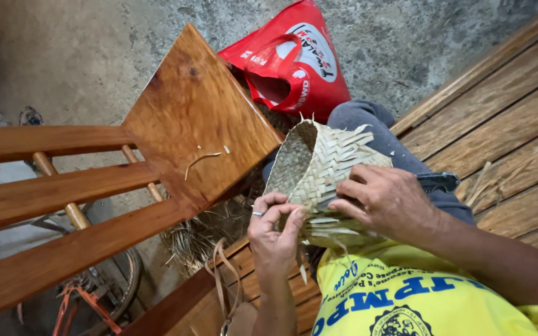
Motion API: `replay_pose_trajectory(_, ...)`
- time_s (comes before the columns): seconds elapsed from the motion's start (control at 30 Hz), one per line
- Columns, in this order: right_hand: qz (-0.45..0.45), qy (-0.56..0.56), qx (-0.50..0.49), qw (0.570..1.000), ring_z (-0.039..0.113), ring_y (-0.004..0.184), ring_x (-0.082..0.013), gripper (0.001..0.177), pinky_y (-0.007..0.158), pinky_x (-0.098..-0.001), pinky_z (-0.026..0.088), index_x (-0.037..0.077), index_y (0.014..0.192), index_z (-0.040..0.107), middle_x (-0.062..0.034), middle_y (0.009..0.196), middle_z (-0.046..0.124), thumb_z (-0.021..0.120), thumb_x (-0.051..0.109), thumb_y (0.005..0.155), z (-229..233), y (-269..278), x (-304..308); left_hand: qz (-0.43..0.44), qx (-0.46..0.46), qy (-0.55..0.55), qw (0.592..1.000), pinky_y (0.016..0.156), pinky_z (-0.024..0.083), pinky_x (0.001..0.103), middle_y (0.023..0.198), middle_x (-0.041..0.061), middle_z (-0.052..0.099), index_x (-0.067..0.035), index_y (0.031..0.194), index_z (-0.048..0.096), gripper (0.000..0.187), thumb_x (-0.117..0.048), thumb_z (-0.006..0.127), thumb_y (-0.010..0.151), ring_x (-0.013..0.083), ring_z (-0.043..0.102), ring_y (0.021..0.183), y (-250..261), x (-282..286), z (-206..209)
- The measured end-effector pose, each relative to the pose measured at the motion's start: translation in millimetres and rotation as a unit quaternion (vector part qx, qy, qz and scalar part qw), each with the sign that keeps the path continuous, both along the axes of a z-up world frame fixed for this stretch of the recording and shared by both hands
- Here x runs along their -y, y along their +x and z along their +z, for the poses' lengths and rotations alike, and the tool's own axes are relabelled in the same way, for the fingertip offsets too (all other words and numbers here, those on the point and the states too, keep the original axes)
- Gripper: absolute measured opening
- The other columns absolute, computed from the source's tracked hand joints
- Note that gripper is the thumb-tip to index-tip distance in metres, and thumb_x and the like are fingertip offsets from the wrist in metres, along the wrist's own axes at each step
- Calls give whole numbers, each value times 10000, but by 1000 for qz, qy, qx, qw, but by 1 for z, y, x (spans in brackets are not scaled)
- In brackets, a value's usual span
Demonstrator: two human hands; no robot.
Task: Weaving and trimming a basket made of dried plant fibers using a small knife
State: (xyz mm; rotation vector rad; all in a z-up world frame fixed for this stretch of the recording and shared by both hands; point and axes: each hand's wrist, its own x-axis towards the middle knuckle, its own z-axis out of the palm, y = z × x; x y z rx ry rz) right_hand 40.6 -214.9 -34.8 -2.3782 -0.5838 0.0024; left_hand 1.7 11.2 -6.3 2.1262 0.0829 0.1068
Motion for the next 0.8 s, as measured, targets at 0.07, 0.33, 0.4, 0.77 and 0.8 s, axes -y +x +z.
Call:
replay_pose_trajectory(0.07,2,-1,3,1000,666,749,-215,226,667,-362,539,293,939,681,13,809,566,614,509,949,-2,0,-2,1,-13,-18,1000,857,535,388,1016,119,682,-95,831,789,85,-180,795,840,259,679,911,-1,-3,-3)
replay_pose_trajectory(0.33,-1,-28,-3,1000,677,773,-206,250,684,-348,545,293,944,671,23,837,574,596,531,956,-15,-5,-8,11,-53,-74,996,859,521,424,1016,176,703,-47,784,740,66,-101,766,811,287,690,931,2,-8,-8)
replay_pose_trajectory(0.4,-4,-19,-9,1000,684,742,-202,279,672,-343,551,275,932,671,22,837,573,583,537,973,-19,-5,-9,11,-67,-71,995,862,524,445,1017,194,708,-33,775,725,66,-83,751,809,303,689,931,4,-7,-2)
replay_pose_trajectory(0.77,-56,122,-77,988,712,747,-275,281,658,-377,567,253,859,675,14,883,625,728,529,878,-42,-12,-14,-24,-36,-106,993,876,531,412,1061,203,695,-24,795,713,58,-69,748,810,290,684,970,1,-18,-27)
replay_pose_trajectory(0.8,-58,142,-90,984,717,752,-286,274,657,-381,568,252,855,678,13,888,636,745,517,867,-39,-12,-13,-28,-29,-110,993,884,530,408,1077,204,693,-21,807,714,55,-64,748,812,289,683,982,0,-18,-28)
